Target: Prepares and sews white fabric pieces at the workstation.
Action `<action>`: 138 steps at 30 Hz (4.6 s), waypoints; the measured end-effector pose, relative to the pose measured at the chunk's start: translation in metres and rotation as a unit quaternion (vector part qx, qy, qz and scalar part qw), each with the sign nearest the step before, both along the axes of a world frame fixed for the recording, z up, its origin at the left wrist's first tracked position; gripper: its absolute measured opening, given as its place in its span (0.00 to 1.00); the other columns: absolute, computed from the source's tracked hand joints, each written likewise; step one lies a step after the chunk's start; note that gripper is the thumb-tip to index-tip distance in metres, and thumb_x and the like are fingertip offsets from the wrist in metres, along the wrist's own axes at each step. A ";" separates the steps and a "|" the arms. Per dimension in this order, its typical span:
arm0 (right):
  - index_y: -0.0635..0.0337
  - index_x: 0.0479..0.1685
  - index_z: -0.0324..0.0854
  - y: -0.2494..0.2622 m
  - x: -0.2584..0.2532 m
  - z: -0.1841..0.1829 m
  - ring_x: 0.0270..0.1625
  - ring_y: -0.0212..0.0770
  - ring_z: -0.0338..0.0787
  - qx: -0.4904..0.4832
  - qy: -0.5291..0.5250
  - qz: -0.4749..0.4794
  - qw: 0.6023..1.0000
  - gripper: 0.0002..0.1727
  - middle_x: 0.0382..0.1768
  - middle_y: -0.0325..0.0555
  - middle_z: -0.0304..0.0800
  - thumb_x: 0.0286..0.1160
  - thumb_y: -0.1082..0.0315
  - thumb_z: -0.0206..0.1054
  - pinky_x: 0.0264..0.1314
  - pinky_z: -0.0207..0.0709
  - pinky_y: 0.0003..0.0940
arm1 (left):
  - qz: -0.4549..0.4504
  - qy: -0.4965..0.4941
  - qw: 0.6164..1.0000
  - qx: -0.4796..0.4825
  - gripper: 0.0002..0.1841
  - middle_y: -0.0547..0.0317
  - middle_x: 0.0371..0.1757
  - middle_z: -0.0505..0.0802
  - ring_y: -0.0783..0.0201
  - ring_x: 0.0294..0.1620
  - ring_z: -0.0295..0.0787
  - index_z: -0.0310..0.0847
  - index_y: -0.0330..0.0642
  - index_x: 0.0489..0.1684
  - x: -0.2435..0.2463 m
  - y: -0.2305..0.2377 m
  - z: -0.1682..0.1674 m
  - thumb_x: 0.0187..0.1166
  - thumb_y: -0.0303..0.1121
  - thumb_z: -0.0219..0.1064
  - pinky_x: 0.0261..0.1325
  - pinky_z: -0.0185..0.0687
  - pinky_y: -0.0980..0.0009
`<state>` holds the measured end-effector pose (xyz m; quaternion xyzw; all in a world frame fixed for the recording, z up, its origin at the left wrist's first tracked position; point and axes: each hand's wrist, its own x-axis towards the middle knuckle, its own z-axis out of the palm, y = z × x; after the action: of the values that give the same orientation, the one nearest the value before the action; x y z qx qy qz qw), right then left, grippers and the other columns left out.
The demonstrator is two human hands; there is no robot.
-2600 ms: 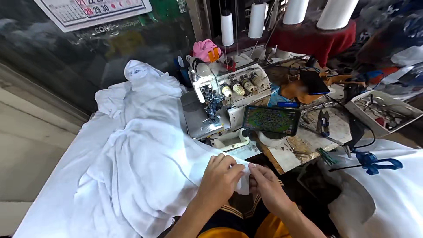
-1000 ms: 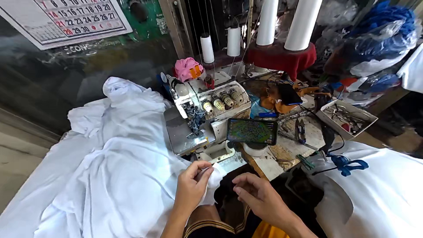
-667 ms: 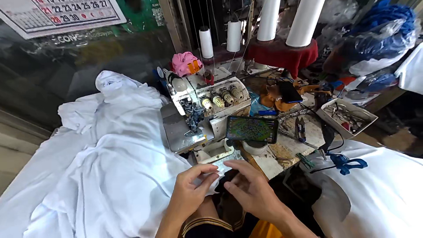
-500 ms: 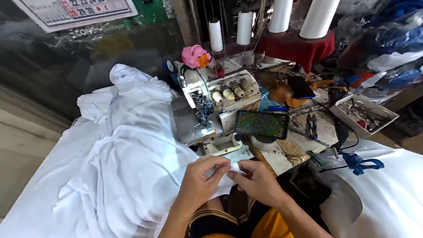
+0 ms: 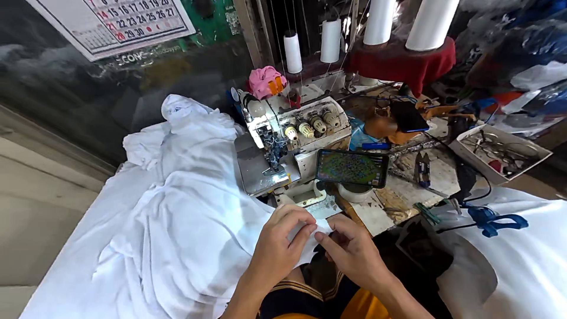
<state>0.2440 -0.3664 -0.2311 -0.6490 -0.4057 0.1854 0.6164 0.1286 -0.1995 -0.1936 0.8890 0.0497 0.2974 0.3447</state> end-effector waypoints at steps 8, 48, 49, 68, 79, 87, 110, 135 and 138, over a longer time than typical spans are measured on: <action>0.58 0.31 0.88 0.001 -0.002 -0.005 0.30 0.30 0.81 0.042 -0.055 -0.015 0.998 0.16 0.30 0.38 0.83 0.85 0.58 0.66 0.30 0.76 0.24 | -0.011 0.106 0.994 0.013 0.13 0.77 0.54 0.92 0.75 0.60 0.85 0.83 0.55 0.54 0.010 -0.002 0.000 0.91 0.47 0.55 0.71 0.76 0.58; 0.51 0.44 0.93 -0.007 -0.003 0.015 0.32 0.28 0.88 -0.021 0.027 0.002 0.999 0.10 0.35 0.32 0.93 0.77 0.55 0.74 0.32 0.84 0.23 | 0.078 -0.003 0.996 0.043 0.12 0.75 0.34 0.92 0.79 0.35 0.88 0.90 0.52 0.39 -0.009 0.018 0.007 0.85 0.46 0.66 0.40 0.88 0.79; 0.50 0.43 0.93 -0.007 -0.003 0.014 0.32 0.27 0.87 -0.022 0.020 -0.001 1.000 0.11 0.36 0.33 0.92 0.78 0.55 0.73 0.33 0.83 0.22 | 0.080 0.001 0.996 0.049 0.12 0.75 0.33 0.91 0.79 0.35 0.88 0.89 0.51 0.39 -0.009 0.018 0.007 0.86 0.46 0.65 0.40 0.88 0.79; 0.53 0.35 0.91 -0.004 -0.011 0.015 0.28 0.28 0.81 0.029 -0.015 0.002 0.999 0.12 0.33 0.35 0.86 0.80 0.55 0.70 0.26 0.75 0.21 | 0.078 -0.029 0.996 0.042 0.12 0.72 0.34 0.89 0.78 0.33 0.86 0.87 0.49 0.43 -0.019 0.015 0.013 0.89 0.43 0.61 0.37 0.85 0.78; 0.52 0.34 0.91 0.016 -0.005 0.018 0.26 0.26 0.80 0.042 -0.038 0.010 0.998 0.11 0.32 0.34 0.86 0.79 0.57 0.71 0.23 0.73 0.20 | 0.120 0.013 0.992 0.022 0.16 0.74 0.30 0.89 0.79 0.28 0.83 0.90 0.51 0.39 -0.018 0.038 0.012 0.86 0.51 0.63 0.31 0.81 0.79; 0.51 0.33 0.92 0.091 0.025 0.044 0.28 0.29 0.83 0.011 0.017 -0.024 1.000 0.13 0.29 0.33 0.88 0.76 0.52 0.72 0.30 0.78 0.25 | 0.185 0.003 0.957 0.224 0.14 0.67 0.37 0.89 0.70 0.34 0.87 0.90 0.50 0.41 0.022 0.092 0.063 0.85 0.48 0.64 0.36 0.85 0.68; 0.52 0.27 0.91 0.121 0.029 0.028 0.28 0.32 0.86 0.045 0.114 -0.068 0.990 0.13 0.26 0.36 0.89 0.74 0.56 0.74 0.30 0.79 0.27 | 0.259 0.061 0.938 0.222 0.10 0.66 0.38 0.90 0.67 0.35 0.88 0.93 0.51 0.41 0.046 0.103 0.049 0.80 0.42 0.67 0.35 0.85 0.62; 0.57 0.51 0.89 0.109 -0.005 0.040 0.40 0.31 0.93 0.035 0.087 0.104 0.990 0.11 0.40 0.37 0.95 0.84 0.62 0.66 0.44 0.90 0.30 | 0.262 0.038 0.934 0.238 0.16 0.65 0.55 0.89 0.58 0.62 0.81 0.94 0.61 0.46 0.025 0.076 0.061 0.84 0.48 0.57 0.63 0.73 0.49; 0.56 0.47 0.89 0.108 -0.017 0.039 0.34 0.31 0.91 0.008 0.083 0.150 0.985 0.13 0.33 0.37 0.92 0.87 0.58 0.63 0.38 0.87 0.32 | 0.316 0.113 0.932 0.136 0.22 0.50 0.72 0.80 0.48 0.67 0.79 0.87 0.56 0.68 0.033 0.096 0.050 0.86 0.53 0.56 0.61 0.81 0.45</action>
<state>0.2270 -0.2579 -0.1919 -0.5582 -0.4474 0.3262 0.6179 0.1617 -0.1038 -0.1433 0.8932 0.3259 0.2929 0.1007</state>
